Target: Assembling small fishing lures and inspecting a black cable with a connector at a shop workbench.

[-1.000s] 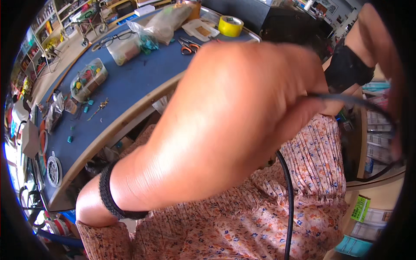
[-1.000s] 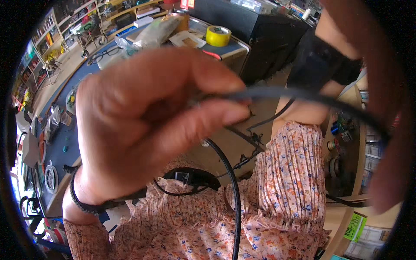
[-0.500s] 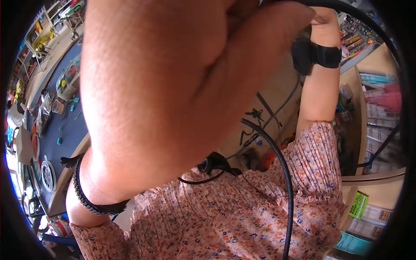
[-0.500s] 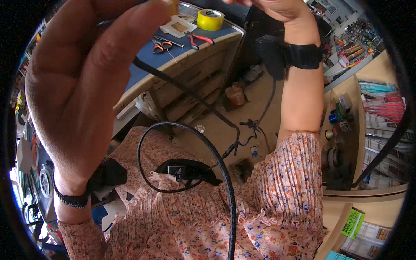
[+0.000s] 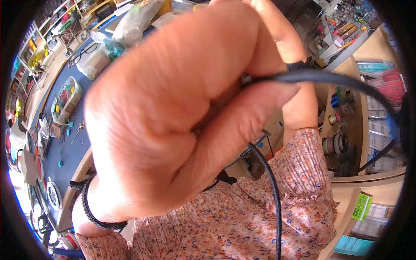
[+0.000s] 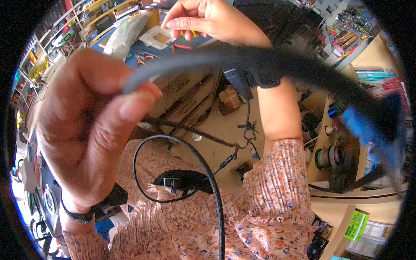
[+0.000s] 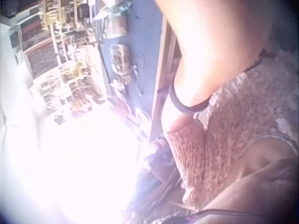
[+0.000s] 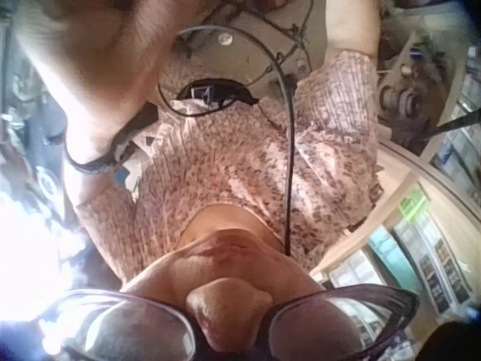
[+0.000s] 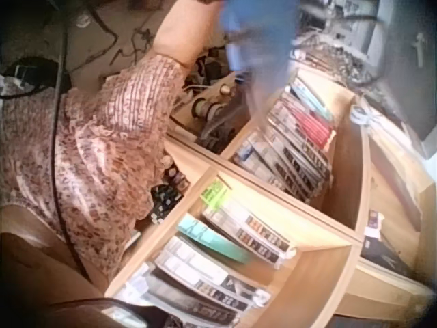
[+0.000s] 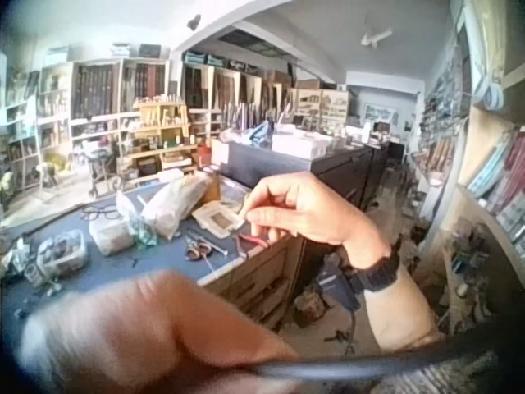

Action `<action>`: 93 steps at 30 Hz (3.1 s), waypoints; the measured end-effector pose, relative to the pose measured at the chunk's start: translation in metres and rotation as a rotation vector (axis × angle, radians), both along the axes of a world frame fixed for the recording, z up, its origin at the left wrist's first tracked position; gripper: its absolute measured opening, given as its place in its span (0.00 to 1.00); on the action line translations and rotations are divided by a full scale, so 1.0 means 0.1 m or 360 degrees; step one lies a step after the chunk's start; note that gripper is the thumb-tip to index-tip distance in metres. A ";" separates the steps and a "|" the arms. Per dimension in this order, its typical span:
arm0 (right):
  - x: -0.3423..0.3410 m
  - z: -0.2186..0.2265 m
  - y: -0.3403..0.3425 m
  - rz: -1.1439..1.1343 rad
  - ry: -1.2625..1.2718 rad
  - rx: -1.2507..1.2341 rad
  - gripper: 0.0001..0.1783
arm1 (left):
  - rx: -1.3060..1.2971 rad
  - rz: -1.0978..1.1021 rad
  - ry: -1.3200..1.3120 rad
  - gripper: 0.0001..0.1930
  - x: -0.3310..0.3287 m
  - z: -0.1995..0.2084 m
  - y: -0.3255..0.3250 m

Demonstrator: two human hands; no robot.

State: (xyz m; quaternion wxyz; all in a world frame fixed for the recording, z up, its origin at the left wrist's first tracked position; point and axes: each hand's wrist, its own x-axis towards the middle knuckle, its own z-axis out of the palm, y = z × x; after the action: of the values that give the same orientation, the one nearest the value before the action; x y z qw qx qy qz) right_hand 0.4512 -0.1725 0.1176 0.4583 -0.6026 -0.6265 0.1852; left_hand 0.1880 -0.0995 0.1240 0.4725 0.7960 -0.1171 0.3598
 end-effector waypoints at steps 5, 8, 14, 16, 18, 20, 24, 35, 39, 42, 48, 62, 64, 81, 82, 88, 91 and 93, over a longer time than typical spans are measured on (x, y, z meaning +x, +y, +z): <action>0.06 0.33 -0.26 0.0872 0.0419 0.0553 0.05 | -0.0041 -0.0342 0.0220 0.06 0.20 -0.02 -0.23; -0.19 0.74 -0.45 0.1679 -0.0025 0.0721 0.06 | 0.0074 -0.0353 0.0074 0.05 0.18 0.02 -0.31; -0.75 0.92 -0.97 0.2088 -0.0268 0.0448 0.11 | 0.0141 -0.0609 0.0111 0.07 0.14 -0.07 -0.46; -0.82 0.89 -1.03 0.2194 -0.0313 0.0435 0.11 | 0.0181 -0.0687 0.0132 0.08 0.08 -0.08 -0.49; -0.89 0.86 -1.08 0.2300 -0.0312 0.0398 0.11 | 0.0181 -0.0765 0.0157 0.10 0.04 -0.09 -0.51; -0.95 0.85 -1.11 0.2405 -0.0330 0.0320 0.10 | 0.0221 -0.0839 0.0135 0.12 0.02 -0.10 -0.52; -1.08 0.90 -1.21 0.2634 -0.0501 -0.0018 0.11 | 0.0323 -0.0915 0.0136 0.14 -0.04 -0.12 -0.52; -1.25 0.77 -1.13 0.2659 -0.1010 0.0626 0.09 | 0.0417 -0.0890 0.0276 0.13 -0.14 -0.09 -0.55; -1.19 0.72 -1.02 0.2645 -0.0986 0.0738 0.08 | 0.0274 -0.0741 0.0214 0.12 -0.13 -0.12 -0.57; -1.16 0.74 -1.04 0.2545 -0.0755 0.0531 0.08 | 0.0304 -0.0658 0.0183 0.16 -0.12 -0.09 -0.56; -1.14 0.78 -1.06 0.2418 -0.0286 0.0229 0.09 | 0.0414 -0.0559 0.0244 0.17 -0.45 0.12 -0.72; -1.38 0.27 -1.10 0.2112 0.0833 0.0569 0.07 | -0.0955 -0.1314 0.0654 0.11 -0.37 -0.31 -1.07; -1.39 0.27 -1.10 0.2170 0.0827 0.0515 0.07 | -0.0989 -0.1307 0.0574 0.11 -0.38 -0.30 -1.09; -1.51 0.25 -1.25 0.1968 0.0942 0.0526 0.07 | -0.1129 -0.1272 0.0540 0.09 -0.40 -0.40 -1.15; -1.50 0.25 -1.24 0.2008 0.0910 0.0541 0.07 | -0.1185 -0.1282 0.0549 0.09 -0.41 -0.41 -1.15; -1.51 0.29 -1.19 0.2207 0.0636 0.0527 0.10 | -0.0945 -0.1190 0.0641 0.10 -0.49 -0.37 -1.02; -1.55 0.28 -1.19 0.2164 0.0526 0.0580 0.10 | -0.1019 -0.1237 0.0574 0.11 -0.46 -0.38 -1.04; -1.57 0.28 -1.17 0.2135 0.0483 0.0599 0.10 | -0.0953 -0.1270 0.0643 0.12 -0.45 -0.37 -1.04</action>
State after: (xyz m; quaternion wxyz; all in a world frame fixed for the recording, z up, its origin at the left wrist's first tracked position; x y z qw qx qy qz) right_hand 0.2939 -0.2899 0.1456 0.4241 0.0345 -0.8128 0.3979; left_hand 0.1429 -0.2034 0.0867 0.7920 0.5735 -0.2094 0.0098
